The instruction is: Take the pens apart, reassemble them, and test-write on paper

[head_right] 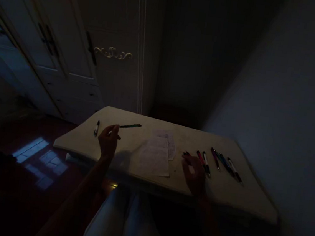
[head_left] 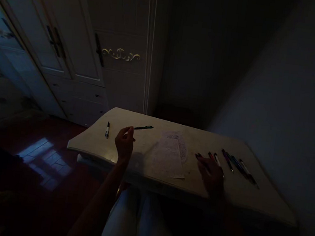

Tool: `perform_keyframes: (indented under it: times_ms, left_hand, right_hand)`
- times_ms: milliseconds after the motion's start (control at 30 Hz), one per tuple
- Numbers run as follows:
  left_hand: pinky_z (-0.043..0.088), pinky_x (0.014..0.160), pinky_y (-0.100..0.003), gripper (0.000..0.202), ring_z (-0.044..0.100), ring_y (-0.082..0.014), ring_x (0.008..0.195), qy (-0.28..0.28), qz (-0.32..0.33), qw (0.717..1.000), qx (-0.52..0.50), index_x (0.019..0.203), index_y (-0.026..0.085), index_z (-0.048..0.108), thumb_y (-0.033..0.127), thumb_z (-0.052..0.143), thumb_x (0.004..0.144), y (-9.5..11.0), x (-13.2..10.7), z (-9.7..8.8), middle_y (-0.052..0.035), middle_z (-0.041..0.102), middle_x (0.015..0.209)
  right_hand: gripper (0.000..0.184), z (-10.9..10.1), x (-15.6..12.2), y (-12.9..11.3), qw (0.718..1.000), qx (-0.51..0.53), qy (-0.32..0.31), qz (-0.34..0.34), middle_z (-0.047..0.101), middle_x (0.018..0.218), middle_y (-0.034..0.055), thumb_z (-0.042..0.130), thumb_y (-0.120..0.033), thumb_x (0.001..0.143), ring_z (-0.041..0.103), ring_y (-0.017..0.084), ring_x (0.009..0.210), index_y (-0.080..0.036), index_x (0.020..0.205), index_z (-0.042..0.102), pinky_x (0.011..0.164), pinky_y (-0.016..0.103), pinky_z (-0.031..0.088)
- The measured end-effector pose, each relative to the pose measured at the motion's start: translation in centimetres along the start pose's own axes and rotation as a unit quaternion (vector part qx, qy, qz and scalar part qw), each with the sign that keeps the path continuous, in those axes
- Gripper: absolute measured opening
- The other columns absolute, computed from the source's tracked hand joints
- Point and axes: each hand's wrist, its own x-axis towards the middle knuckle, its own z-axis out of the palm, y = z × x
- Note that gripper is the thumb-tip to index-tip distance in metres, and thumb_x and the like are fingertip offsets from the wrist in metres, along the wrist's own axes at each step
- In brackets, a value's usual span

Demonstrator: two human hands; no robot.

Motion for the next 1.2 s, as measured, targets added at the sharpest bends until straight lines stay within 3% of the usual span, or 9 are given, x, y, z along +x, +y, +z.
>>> perform_keyframes:
  times_ms: [100, 200, 300, 433, 567, 667, 767, 967, 1200]
  left_hand:
    - [0.035, 0.040, -0.020, 0.032, 0.049, -0.0068, 0.045, -0.043, 0.009, 0.995, -0.095, 0.089, 0.016, 0.068, 0.048, 0.066, 0.082, 2.7, 0.1, 2.5, -0.0024, 0.069, 0.080]
    - [0.033, 0.038, -0.020, 0.035, 0.043, -0.0048, 0.041, -0.192, 0.009, 0.975, -0.109, 0.086, 0.015, 0.069, 0.050, 0.066, 0.082, 4.1, 0.8, 4.7, -0.0062, 0.074, 0.087]
    - [0.037, 0.041, -0.021, 0.038, 0.046, -0.0067, 0.044, -0.315, 0.009, 0.945, -0.091, 0.085, 0.014, 0.070, 0.051, 0.069, 0.080, 3.8, 1.6, 6.8, -0.0068, 0.074, 0.080]
    - [0.048, 0.055, -0.025, 0.038, 0.061, -0.0148, 0.061, -0.413, 0.035, 0.908, -0.058, 0.084, 0.015, 0.073, 0.052, 0.071, 0.078, 2.0, 2.6, 9.4, -0.0063, 0.070, 0.076]
    - [0.053, 0.071, -0.029, 0.032, 0.065, -0.0187, 0.080, -0.413, 0.135, 0.900, -0.021, 0.084, 0.017, 0.077, 0.047, 0.069, 0.080, 0.0, 3.8, 10.3, -0.0086, 0.067, 0.089]
    - [0.054, 0.066, -0.029, 0.041, 0.064, -0.0159, 0.075, -0.400, 0.121, 0.908, -0.018, 0.107, 0.017, 0.075, 0.050, 0.059, 0.087, -1.8, 4.4, 9.9, -0.0115, 0.065, 0.105]
    - [0.055, 0.072, -0.030, 0.050, 0.067, -0.0186, 0.087, -0.402, 0.107, 0.909, -0.009, 0.118, 0.019, 0.069, 0.051, 0.069, 0.080, -3.6, 4.3, 9.1, -0.0134, 0.063, 0.122]
    - [0.052, 0.072, -0.029, 0.037, 0.067, -0.0190, 0.077, -0.430, 0.123, 0.893, 0.058, 0.099, 0.019, 0.075, 0.049, 0.070, 0.079, -5.5, 3.8, 8.6, -0.0067, 0.075, 0.091]
    - [0.052, 0.070, -0.030, 0.029, 0.067, -0.0194, 0.073, -0.381, 0.156, 0.909, 0.071, 0.096, 0.020, 0.076, 0.043, 0.070, 0.080, -5.9, 3.8, 8.3, -0.0079, 0.076, 0.088]
  right_hand:
    - [0.025, 3.9, 1.4, -3.6, 0.989, 0.089, -0.100, -0.059, 0.067, 0.095, 0.0063, 0.061, -0.036, 0.091, 0.064, 0.019, 0.082, -0.022, 0.111, 0.067, 0.076, 0.034, 0.054]
    - [0.036, 7.6, 4.0, -5.7, 0.971, 0.176, -0.155, -0.046, 0.065, 0.101, 0.0067, 0.063, -0.038, 0.089, 0.063, 0.017, 0.081, -0.023, 0.121, 0.062, 0.076, 0.033, 0.054]
    - [0.045, 10.9, 6.9, -6.1, 0.950, 0.229, -0.210, 0.031, 0.064, 0.109, 0.0087, 0.066, -0.045, 0.085, 0.063, 0.015, 0.075, -0.021, 0.122, 0.060, 0.069, 0.031, 0.054]
    - [0.039, 14.0, 10.0, -5.1, 0.929, 0.245, -0.264, 0.083, 0.067, 0.084, 0.0044, 0.067, -0.053, 0.081, 0.059, 0.013, 0.059, -0.017, 0.097, 0.065, 0.055, 0.027, 0.048]
    - [0.038, 15.5, 11.1, -3.7, 0.933, 0.255, -0.230, 0.111, 0.060, 0.062, -0.0008, 0.069, -0.056, 0.078, 0.053, 0.012, 0.052, -0.018, 0.078, 0.065, 0.050, 0.024, 0.041]
    - [0.039, 15.6, 11.4, -3.0, 0.927, 0.297, -0.186, 0.135, 0.057, 0.057, -0.0018, 0.070, -0.057, 0.077, 0.052, 0.011, 0.049, -0.019, 0.070, 0.062, 0.049, 0.025, 0.042]
    - [0.040, 15.2, 11.4, -2.5, 0.900, 0.357, -0.152, 0.197, 0.062, 0.064, -0.0007, 0.074, -0.057, 0.073, 0.057, 0.012, 0.050, -0.018, 0.081, 0.066, 0.050, 0.025, 0.045]
    - [0.046, 14.7, 11.4, -1.8, 0.850, 0.441, -0.131, 0.255, 0.067, 0.072, 0.0009, 0.077, -0.057, 0.068, 0.062, 0.013, 0.054, -0.019, 0.092, 0.066, 0.051, 0.025, 0.049]
    - [0.061, 14.6, 11.7, 0.1, 0.913, 0.317, -0.093, 0.238, 0.061, 0.061, 0.0011, 0.060, -0.079, 0.072, 0.053, 0.012, 0.048, -0.018, 0.078, 0.063, 0.045, 0.025, 0.041]
